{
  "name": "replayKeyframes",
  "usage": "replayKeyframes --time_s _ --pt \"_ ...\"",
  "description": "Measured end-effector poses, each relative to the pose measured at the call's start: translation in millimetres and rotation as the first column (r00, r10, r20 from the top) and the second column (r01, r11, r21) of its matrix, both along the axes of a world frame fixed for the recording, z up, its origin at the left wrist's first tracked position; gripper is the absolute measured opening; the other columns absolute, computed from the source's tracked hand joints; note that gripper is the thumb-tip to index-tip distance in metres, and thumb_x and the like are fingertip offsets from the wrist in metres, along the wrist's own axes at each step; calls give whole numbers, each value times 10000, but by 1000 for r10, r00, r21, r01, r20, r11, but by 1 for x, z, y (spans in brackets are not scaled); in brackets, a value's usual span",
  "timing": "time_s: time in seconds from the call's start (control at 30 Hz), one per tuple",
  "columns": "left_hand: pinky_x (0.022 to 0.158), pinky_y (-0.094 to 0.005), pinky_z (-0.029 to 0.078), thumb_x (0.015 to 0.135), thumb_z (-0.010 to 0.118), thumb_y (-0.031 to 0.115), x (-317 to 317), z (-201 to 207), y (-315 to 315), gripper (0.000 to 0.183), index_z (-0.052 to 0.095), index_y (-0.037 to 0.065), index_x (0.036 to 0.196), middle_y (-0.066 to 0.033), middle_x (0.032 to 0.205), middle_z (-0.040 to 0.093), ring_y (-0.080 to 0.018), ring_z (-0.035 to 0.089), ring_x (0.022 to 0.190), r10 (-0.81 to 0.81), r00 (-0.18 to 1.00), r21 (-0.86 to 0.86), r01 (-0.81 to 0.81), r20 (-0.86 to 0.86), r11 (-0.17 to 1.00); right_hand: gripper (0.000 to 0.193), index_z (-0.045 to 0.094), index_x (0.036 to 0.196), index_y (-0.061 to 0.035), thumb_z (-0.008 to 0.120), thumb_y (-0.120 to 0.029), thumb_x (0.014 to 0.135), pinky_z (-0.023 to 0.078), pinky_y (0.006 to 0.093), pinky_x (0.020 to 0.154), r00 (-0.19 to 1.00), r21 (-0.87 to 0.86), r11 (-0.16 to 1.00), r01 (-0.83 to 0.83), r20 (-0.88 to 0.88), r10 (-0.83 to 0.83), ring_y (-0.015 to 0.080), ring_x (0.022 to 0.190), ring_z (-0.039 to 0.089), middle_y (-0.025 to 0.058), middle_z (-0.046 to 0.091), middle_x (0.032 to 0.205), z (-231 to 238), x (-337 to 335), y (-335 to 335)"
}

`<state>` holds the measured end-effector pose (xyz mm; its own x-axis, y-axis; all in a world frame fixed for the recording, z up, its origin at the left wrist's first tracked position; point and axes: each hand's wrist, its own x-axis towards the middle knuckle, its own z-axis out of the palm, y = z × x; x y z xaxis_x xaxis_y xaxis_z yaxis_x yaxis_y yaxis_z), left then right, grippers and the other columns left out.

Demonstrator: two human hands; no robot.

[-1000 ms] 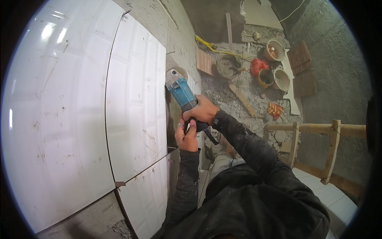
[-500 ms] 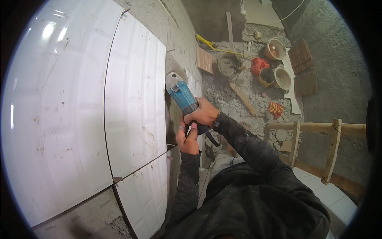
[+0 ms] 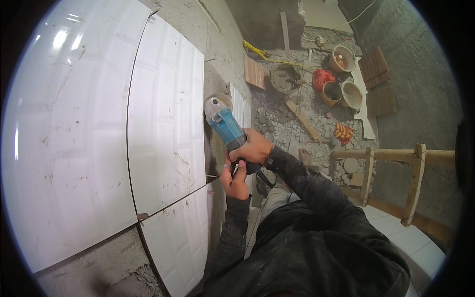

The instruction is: The person uses an angle grinder to cut or grind along the edge of a white tiled wall. The tool is held with both hands and moved steadily along the wall surface, creating dust as it cuts.

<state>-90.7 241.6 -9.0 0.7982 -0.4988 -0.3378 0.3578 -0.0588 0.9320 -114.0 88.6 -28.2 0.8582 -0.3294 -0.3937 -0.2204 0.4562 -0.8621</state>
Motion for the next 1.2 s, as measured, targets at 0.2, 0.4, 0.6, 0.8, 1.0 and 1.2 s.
replayKeyframes --time_s 0.2,0.4,0.6,0.8,1.0,1.2 --pt "1043 -286 496 1028 671 53 -5 7 7 655 396 -48 1614 -134 1444 592 -185 608 1247 7 999 28 -5 -48 1000 445 689 995 64 879 -154 656 577 336 692 1000 -51 999 -2 -11 1 184 740 685 104 715 870 -4 -2 6" --pt "952 -270 526 1019 706 105 -6 0 15 607 471 6 1569 -98 1423 589 -156 617 1193 -5 1000 -2 5 -29 1000 443 693 1000 61 875 -153 657 576 335 720 1000 -12 1000 0 16 0 187 748 685 103 718 875 -3 -6 13" --pt "856 -242 530 1016 709 127 -10 2 25 582 505 30 1552 -66 1348 639 -119 630 1109 -31 999 89 28 34 996 403 702 1008 58 852 -112 675 588 327 748 1000 20 999 -28 13 28 186 776 713 108 750 895 5 -12 19" --pt "1069 -307 469 1029 667 78 -17 12 30 638 410 -74 1593 -151 1416 598 -188 587 1246 -26 999 80 28 -25 996 365 703 1009 60 827 -76 694 599 330 763 999 48 998 -42 34 41 188 797 734 113 768 900 13 -19 24" --pt "1079 -303 459 1031 657 80 -21 15 34 641 401 -76 1597 -140 1422 594 -185 587 1248 -22 999 29 23 -28 999 369 700 1016 59 825 -71 694 599 332 769 998 82 995 -54 42 51 190 801 736 111 770 895 9 -20 31" --pt "1071 -296 460 1007 639 53 -28 21 42 648 403 -77 1596 -134 1406 618 -174 600 1240 -26 1000 124 26 1 992 378 698 1026 62 824 -71 696 599 334 776 995 93 993 -67 74 60 190 808 738 114 772 904 12 -28 38"
